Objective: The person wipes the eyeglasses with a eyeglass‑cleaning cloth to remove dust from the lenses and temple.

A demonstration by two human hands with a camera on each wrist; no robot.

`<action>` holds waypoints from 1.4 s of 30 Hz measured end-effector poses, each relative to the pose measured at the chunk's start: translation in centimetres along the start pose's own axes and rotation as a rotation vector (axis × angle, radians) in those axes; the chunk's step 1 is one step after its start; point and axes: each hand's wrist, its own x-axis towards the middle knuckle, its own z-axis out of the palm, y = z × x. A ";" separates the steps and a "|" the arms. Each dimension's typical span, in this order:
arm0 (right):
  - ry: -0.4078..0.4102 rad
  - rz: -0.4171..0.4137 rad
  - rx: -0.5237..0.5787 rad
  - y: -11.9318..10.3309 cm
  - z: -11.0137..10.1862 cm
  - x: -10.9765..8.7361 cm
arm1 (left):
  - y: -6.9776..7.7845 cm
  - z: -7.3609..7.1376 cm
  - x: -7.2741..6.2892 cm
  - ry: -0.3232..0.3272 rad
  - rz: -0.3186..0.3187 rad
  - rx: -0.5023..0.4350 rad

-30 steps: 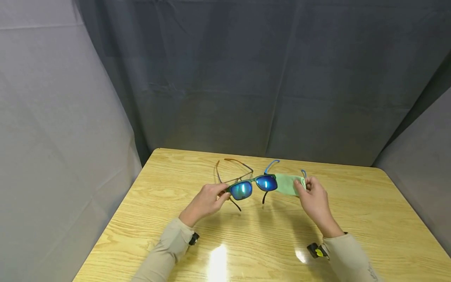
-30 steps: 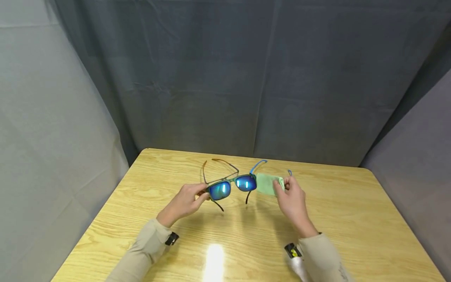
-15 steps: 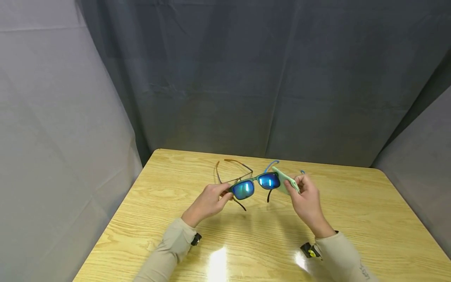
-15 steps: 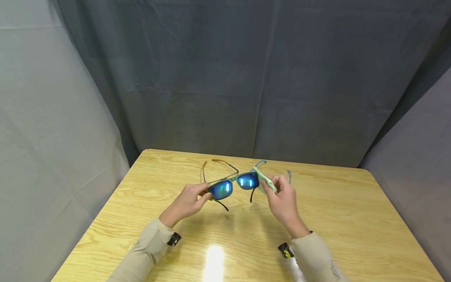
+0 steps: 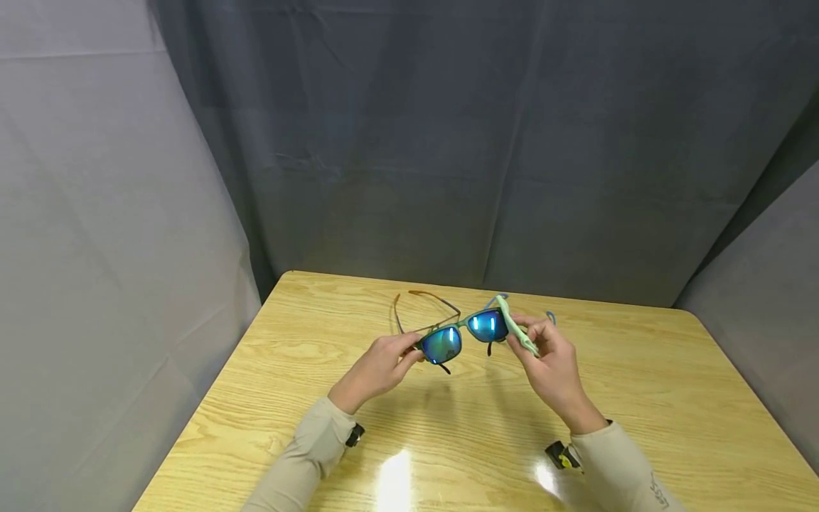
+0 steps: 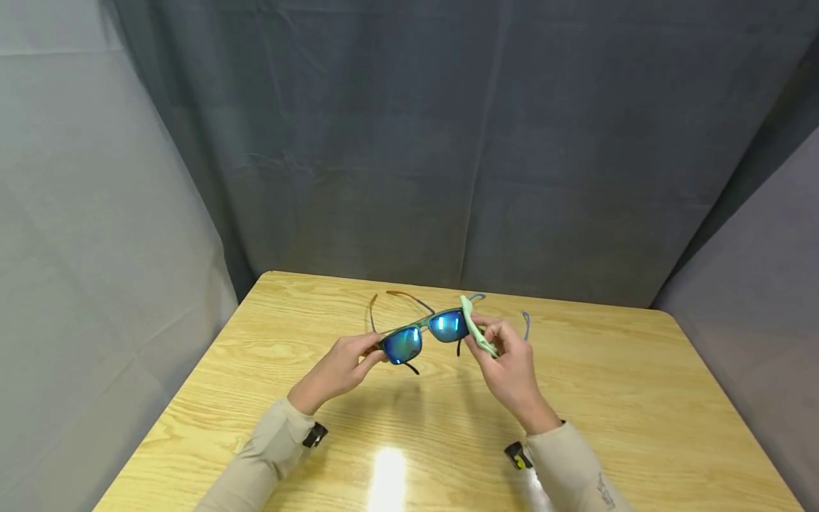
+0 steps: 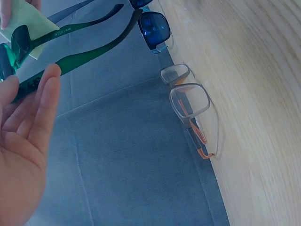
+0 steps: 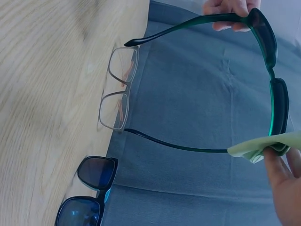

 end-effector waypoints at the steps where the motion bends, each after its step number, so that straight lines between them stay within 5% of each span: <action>1: -0.001 -0.006 -0.005 -0.3 0.0 0.0 | 0.0 0.0 0.0 -0.004 0.000 0.007; 5: 0.007 -0.056 -0.062 -1.5 0.3 0.1 | -0.1 -0.1 -0.1 -0.006 -0.004 0.019; 11: 0.035 -0.241 -0.301 0.8 0.4 -0.1 | -0.2 -0.2 -0.1 0.045 0.019 0.079; 18: -0.067 -0.469 -0.386 1.4 0.8 -0.3 | 0.0 -0.3 0.1 0.107 0.039 0.124; 33: -0.220 -0.550 -0.593 1.4 0.1 -1.0 | 0.0 0.1 0.0 0.133 -0.002 -0.001; 42: -0.229 -0.556 -0.600 1.0 0.0 -1.1 | 0.4 0.3 0.3 0.155 -0.011 -0.067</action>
